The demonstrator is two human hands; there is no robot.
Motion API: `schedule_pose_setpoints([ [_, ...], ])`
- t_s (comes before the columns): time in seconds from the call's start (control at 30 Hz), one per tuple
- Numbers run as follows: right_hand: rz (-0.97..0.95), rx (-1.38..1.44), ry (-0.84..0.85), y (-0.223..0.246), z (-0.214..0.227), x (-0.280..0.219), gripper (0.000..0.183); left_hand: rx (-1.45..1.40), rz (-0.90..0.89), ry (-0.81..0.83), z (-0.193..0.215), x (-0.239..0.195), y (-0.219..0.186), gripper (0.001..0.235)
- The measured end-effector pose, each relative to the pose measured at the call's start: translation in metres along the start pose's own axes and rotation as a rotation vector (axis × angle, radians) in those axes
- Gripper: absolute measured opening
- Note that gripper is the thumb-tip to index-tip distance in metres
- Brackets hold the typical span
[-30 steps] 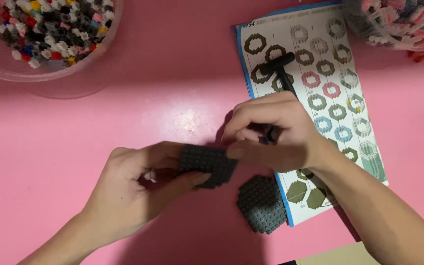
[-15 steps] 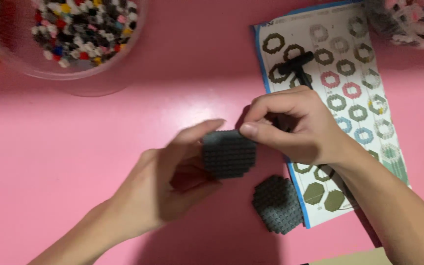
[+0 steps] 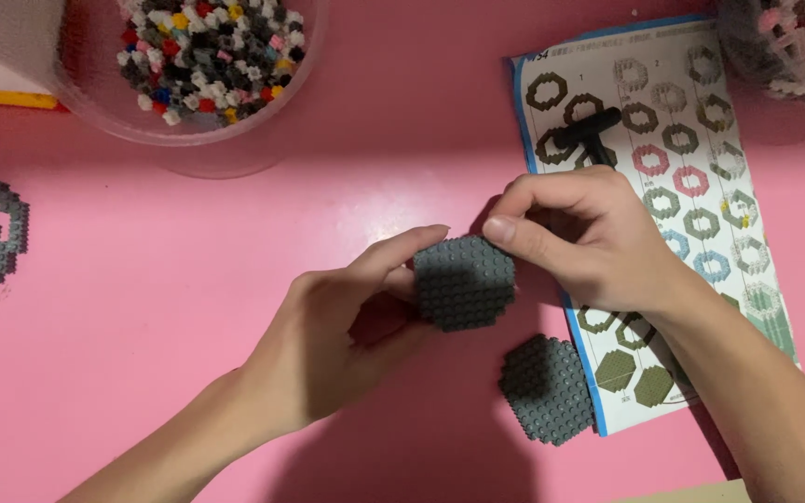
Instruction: The person assembles small gray plastic beads into a flat hexagonal piece, then uses a black plastic hammer to press the beads together. They then pick up a container of colorful beads, select a few, and attach them to the gray piece before using the hammer again to secure the assembly.
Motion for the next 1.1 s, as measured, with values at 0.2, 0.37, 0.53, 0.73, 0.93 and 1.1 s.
schedule_pose_setpoints([
  [0.2, 0.021, 0.018, -0.005, -0.011, 0.001, -0.003, 0.023, -0.088, -0.064, -0.004, -0.001, -0.002, -0.003, 0.063],
  [0.37, 0.043, 0.031, 0.021, -0.006, 0.001, -0.002, 0.025, -0.098, -0.013, -0.022, 0.001, -0.002, -0.002, 0.063],
  [0.53, 0.061, 0.084, 0.052, -0.004, 0.0, -0.005, 0.03, -0.165, -0.042, -0.068, 0.003, -0.001, -0.004, 0.066],
  [0.73, 0.098, 0.139, 0.067, -0.003, -0.002, -0.006, 0.051, -0.197, -0.045, -0.162, 0.013, -0.002, -0.005, 0.069],
  [0.93, 0.089, 0.068, 0.078, 0.001, -0.003, -0.006, 0.066, -0.233, -0.051, -0.189, 0.015, -0.002, -0.005, 0.068],
  [1.1, 0.127, 0.062, 0.096, 0.006, -0.004, -0.006, 0.077, -0.242, -0.141, -0.155, 0.015, -0.003, -0.014, 0.067],
])
Point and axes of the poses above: each hand's wrist, its own x-axis towards the middle knuckle, its own z-axis out of the back of the hand, y = z × x, the point moved 8 cm from there along x, towards the middle knuckle, and after that the axes turned 10 degrees about -x, right-handed, at the moved point
